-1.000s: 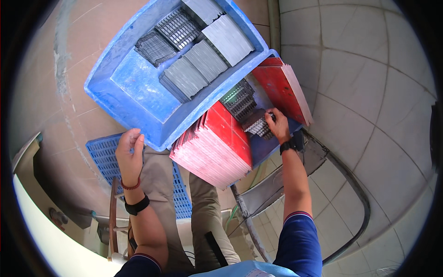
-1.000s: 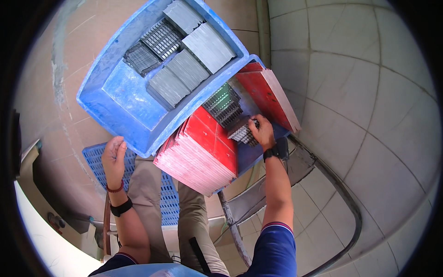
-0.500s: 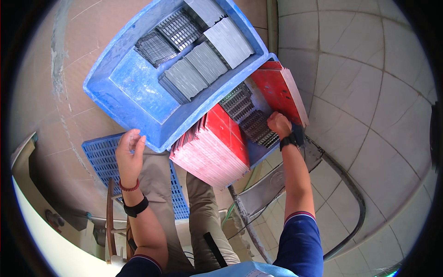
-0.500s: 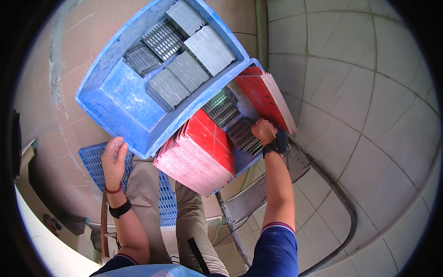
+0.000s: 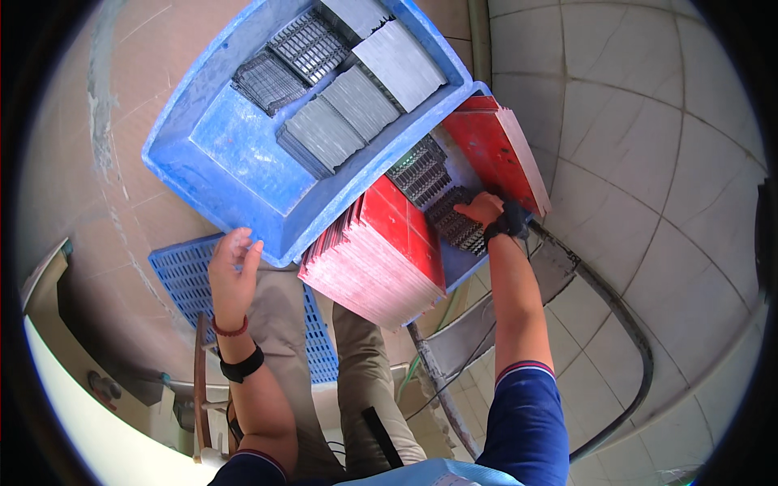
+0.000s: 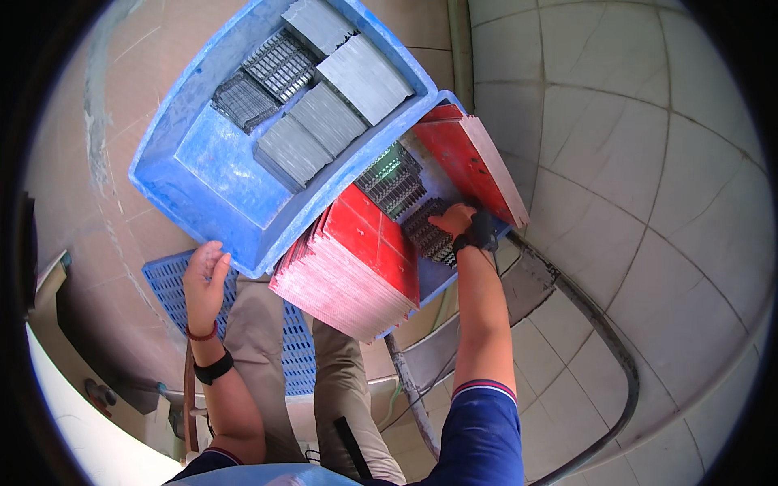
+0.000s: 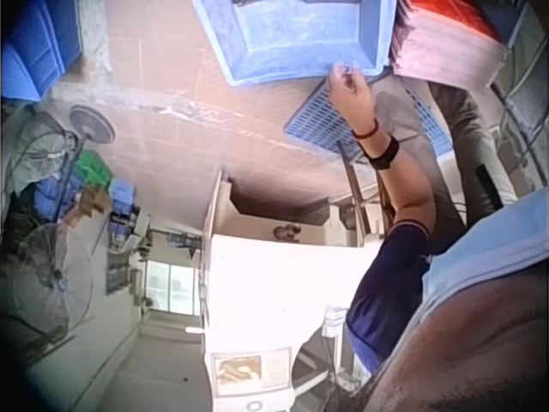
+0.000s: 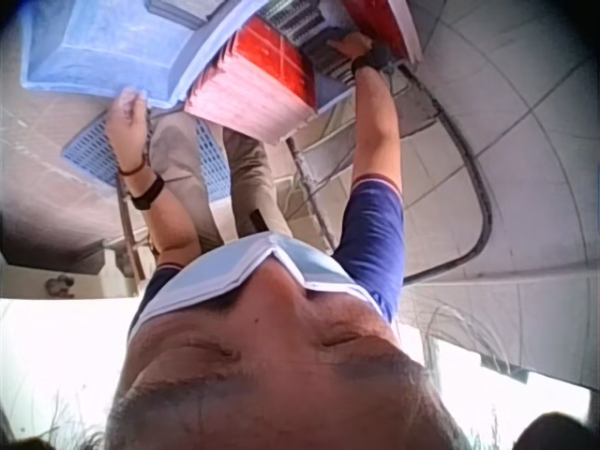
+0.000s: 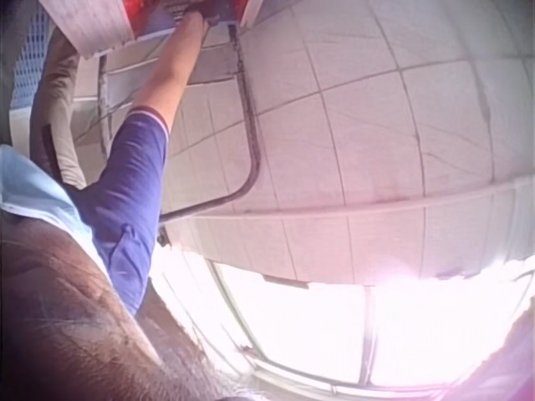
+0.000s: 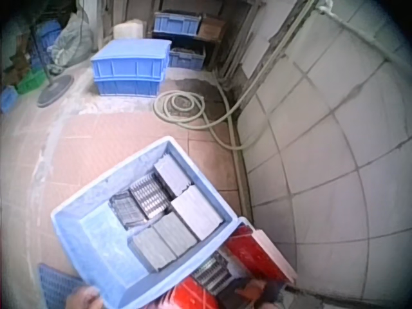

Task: The recorder is taking stacks of grey grid-like trays from storage bins on the floor and placing them onto the conveyor-style loading area of a white industrial machine.

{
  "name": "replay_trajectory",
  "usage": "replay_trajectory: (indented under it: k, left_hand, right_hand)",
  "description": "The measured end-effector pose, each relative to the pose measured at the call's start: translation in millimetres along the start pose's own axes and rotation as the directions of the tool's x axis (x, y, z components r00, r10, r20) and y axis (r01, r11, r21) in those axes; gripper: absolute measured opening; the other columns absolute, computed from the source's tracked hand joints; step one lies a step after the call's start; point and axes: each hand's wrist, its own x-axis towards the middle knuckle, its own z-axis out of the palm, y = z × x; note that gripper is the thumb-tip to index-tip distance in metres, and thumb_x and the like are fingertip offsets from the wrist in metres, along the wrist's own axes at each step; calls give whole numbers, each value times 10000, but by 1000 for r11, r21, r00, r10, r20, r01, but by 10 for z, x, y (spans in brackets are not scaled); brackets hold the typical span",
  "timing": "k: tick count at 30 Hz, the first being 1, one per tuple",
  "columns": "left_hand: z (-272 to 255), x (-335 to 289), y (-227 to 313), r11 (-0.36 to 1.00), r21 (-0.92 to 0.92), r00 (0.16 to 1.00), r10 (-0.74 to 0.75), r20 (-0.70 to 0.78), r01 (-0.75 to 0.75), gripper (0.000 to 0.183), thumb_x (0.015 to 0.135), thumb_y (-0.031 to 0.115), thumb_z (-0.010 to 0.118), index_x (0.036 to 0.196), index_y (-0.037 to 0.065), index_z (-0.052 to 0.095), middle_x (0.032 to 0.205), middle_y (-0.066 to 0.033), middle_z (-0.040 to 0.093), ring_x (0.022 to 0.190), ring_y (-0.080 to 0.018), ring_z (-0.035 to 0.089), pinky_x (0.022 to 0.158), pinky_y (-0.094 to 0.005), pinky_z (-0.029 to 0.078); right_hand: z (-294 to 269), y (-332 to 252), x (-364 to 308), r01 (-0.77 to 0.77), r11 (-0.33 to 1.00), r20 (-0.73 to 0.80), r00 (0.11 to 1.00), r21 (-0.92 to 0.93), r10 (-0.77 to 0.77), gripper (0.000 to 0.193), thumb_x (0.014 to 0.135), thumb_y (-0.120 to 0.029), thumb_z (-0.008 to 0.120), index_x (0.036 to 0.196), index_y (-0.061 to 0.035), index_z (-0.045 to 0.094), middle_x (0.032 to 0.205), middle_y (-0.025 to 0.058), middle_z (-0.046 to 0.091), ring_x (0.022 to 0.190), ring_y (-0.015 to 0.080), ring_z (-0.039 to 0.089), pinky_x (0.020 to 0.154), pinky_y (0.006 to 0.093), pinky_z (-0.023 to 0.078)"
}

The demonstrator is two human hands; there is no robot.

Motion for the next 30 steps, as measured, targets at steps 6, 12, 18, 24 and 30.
replay_trajectory:
  k: [6, 12, 18, 24, 30]
  left_hand:
    - [-41, -20, 25, 1000, 17, 1000, -4, 8, 4, 259, 835, 95, 661, 1052, -29, 590, 894, -106, 607, 702, -142, 586, 624, -259, 469]
    - [-35, -39, 25, 998, 47, 999, 34, 7, -34, 259, 832, 92, 663, 1053, -23, 591, 897, -114, 607, 687, -145, 588, 610, -262, 469]
    - [1, -32, 105, 998, 59, 1000, 23, 11, -24, 265, 828, 92, 667, 1054, -23, 588, 905, -124, 607, 680, -149, 593, 606, -269, 476]
    - [-38, 4, 42, 994, 101, 997, -53, 61, 46, 264, 864, 100, 640, 1079, -40, 577, 918, -96, 622, 773, -119, 593, 700, -248, 484]
    - [-37, 23, 82, 998, 68, 999, -16, 33, 13, 287, 828, 109, 668, 1062, -31, 579, 899, -129, 617, 673, -155, 595, 585, -273, 471]
  right_hand:
    - [-43, 194, 194, 104, 979, 126, 984, 176, -127, 868, 599, -679, 686, 1085, 38, 634, 1093, 202, 639, 1026, 289, 617, 881, 353, 453]
    - [-143, 181, 172, 162, 979, 190, 965, 123, -183, 833, 587, -646, 718, 1055, 39, 646, 1047, 201, 654, 993, 299, 629, 854, 360, 461]
    - [-124, -28, 39, 357, 908, 100, 917, 221, -385, 757, 574, -551, 780, 999, 63, 653, 973, 201, 669, 950, 303, 642, 831, 364, 470]
    - [-305, 128, -102, 168, 844, 83, 967, 510, -242, 820, 561, -517, 800, 1137, 28, 594, 1065, 224, 632, 1029, 303, 608, 887, 376, 449]
    - [-342, -31, -10, 276, 943, -96, 960, 185, -262, 842, 621, -505, 773, 1239, 9, 525, 1199, 233, 568, 1112, 374, 541, 922, 411, 438]
